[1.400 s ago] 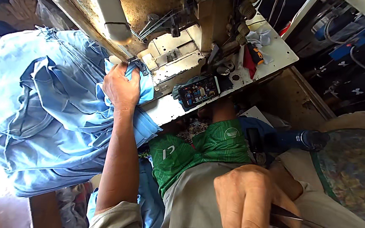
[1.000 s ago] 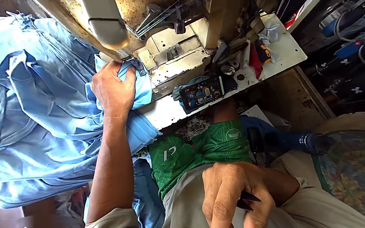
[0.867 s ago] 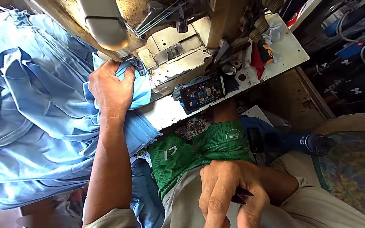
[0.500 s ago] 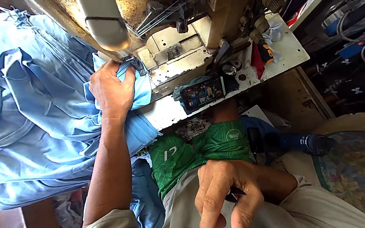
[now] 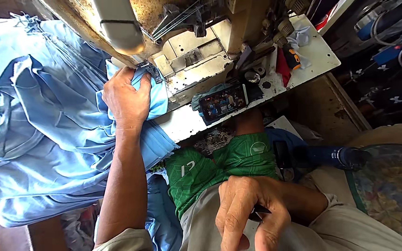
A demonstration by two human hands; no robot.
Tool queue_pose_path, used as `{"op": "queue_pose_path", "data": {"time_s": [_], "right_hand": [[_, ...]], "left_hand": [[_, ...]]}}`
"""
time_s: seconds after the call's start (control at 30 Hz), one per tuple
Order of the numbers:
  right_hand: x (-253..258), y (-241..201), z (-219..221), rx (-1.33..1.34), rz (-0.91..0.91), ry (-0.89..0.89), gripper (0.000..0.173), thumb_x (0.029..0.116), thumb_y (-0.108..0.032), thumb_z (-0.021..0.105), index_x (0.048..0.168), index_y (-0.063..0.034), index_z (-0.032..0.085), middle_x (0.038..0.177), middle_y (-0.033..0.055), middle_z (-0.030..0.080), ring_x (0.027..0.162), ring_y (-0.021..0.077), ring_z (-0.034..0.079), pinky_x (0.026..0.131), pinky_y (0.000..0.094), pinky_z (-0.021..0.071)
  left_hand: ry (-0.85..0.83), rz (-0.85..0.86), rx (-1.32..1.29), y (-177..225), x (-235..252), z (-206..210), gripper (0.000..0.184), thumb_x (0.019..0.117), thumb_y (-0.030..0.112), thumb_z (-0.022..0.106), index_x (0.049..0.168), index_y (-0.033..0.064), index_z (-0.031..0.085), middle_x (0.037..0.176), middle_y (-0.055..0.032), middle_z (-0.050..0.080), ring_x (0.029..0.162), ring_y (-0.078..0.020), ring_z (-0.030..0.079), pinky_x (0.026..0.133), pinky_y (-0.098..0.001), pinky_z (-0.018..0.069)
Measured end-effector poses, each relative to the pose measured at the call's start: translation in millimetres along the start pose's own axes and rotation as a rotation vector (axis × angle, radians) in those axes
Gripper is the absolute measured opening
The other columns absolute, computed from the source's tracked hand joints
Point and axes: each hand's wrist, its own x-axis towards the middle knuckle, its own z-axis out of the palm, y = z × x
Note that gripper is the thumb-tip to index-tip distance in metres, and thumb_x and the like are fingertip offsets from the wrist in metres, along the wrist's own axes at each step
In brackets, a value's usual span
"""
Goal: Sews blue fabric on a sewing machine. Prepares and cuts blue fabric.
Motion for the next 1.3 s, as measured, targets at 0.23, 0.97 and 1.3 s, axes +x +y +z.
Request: {"op": "queue_pose_path", "data": {"time_s": [0.23,0.97,1.3], "right_hand": [[-2,1,1,-0.02,0.011,0.016,0.044,0.1002,-0.034,0.064,0.094,0.0095,0.069,0.08,0.0136,0.07,0.063,0.0046,0.058,0.058,0.0209,0.0449],[-7,68,-46,-0.117,0.269,0.088,0.033,0.1018,-0.025,0.065,0.102,0.0067,0.073,0.079,0.0078,0.07,0.061,0.0021,0.055,0.054,0.0182,0.0439],[4,65,-36,-0.146,0.238,0.096,0.031,0.1008,-0.022,0.065,0.099,0.0092,0.071,0.078,0.009,0.069,0.06,0.0006,0.053,0.053,0.0179,0.0415]], "left_hand": [[0.003,-0.002,-0.003,-1,0,-1,0.042,0.1,0.051,0.054,0.108,0.0154,0.074,0.114,-0.0088,0.073,0.111,-0.0287,0.067,0.09,-0.0637,0.046],[-0.121,0.143,0.019,-32,63,9,0.047,0.0895,0.043,0.064,0.117,0.0057,0.067,0.116,-0.0197,0.07,0.117,-0.0361,0.065,0.096,-0.0616,0.0491],[-0.157,0.135,-0.023,-15,71,-2,0.063,0.0882,0.043,0.067,0.128,-0.0052,0.059,0.13,-0.032,0.061,0.129,-0.0476,0.055,0.105,-0.0669,0.039]]}}
